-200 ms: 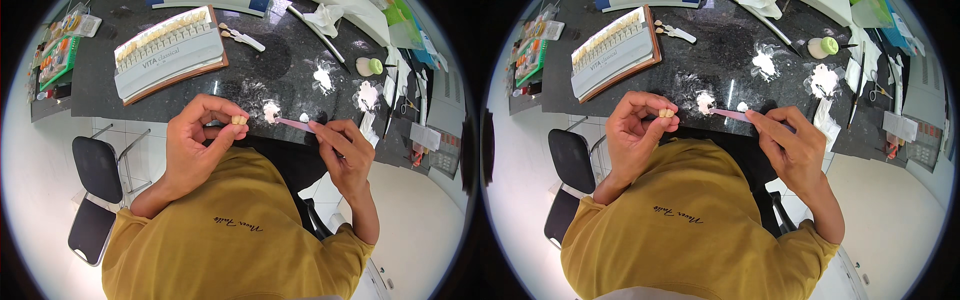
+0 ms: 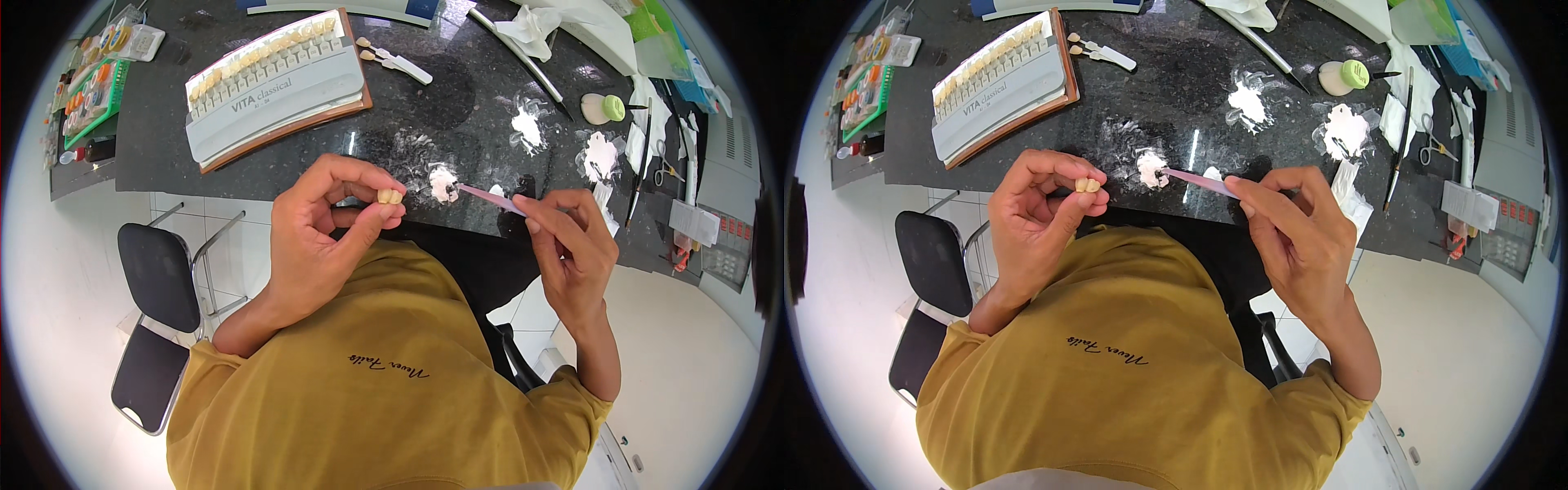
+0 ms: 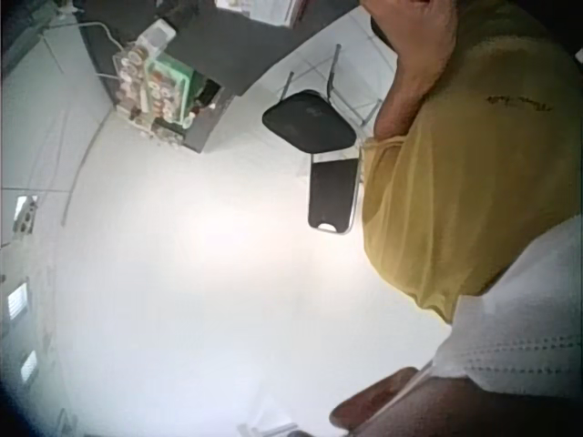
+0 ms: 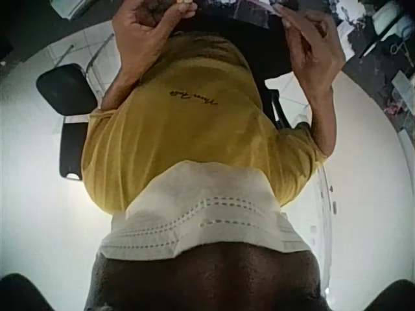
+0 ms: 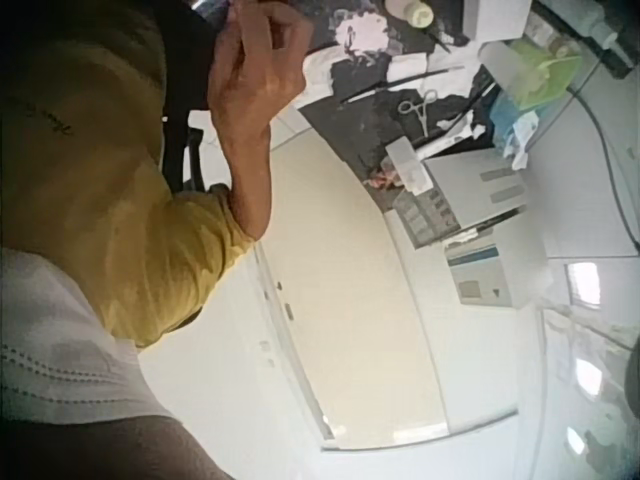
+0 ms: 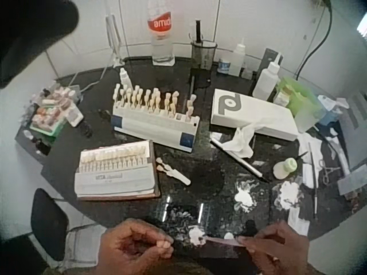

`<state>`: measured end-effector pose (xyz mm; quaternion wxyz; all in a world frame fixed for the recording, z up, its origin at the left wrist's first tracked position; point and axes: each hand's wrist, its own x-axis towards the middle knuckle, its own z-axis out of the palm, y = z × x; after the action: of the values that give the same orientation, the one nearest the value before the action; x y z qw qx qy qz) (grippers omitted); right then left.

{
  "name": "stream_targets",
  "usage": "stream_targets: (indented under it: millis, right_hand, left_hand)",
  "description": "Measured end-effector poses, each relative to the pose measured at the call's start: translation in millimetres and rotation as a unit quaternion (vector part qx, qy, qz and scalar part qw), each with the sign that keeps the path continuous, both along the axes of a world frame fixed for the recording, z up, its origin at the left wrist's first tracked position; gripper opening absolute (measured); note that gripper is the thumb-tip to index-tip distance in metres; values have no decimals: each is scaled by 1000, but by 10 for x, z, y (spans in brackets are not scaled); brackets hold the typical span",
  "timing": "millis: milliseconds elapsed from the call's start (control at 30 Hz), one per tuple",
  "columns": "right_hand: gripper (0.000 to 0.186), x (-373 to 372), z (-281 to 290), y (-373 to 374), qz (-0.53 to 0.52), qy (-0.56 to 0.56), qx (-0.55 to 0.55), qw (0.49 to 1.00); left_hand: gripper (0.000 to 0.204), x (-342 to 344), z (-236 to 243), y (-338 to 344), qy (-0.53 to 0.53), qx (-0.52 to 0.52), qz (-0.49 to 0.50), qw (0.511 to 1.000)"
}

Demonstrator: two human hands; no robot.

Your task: Applying and shaping porcelain paste onto a dental bridge using a small brush.

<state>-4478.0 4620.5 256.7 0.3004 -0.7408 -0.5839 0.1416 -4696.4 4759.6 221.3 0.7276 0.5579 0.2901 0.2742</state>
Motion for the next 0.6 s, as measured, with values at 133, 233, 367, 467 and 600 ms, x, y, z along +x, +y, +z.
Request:
stream_targets:
  millis: [133,233,367,467,600]
  right_hand:
    - [37,-7,-62,-30,4,4,-15,1000]
    - [38,-6,-74,-48,24,6,-6,1000]
    - [41,14,-116,-57,27,6,33,999]
    - [42,6,-81,-77,26,7,33,999]
    - [43,29,-130,-91,54,-10,22,998]
  left_hand:
    - [16,4,7,-1,4,3,-2,1000]
    - [16,-1,-8,0,-1,8,-2,1000]
    - [17,1,-1,0,3,6,-1,1000]
    - [17,-4,-4,1,2,6,-3,1000]
    - [17,0,4,-4,1,2,-2,1000]
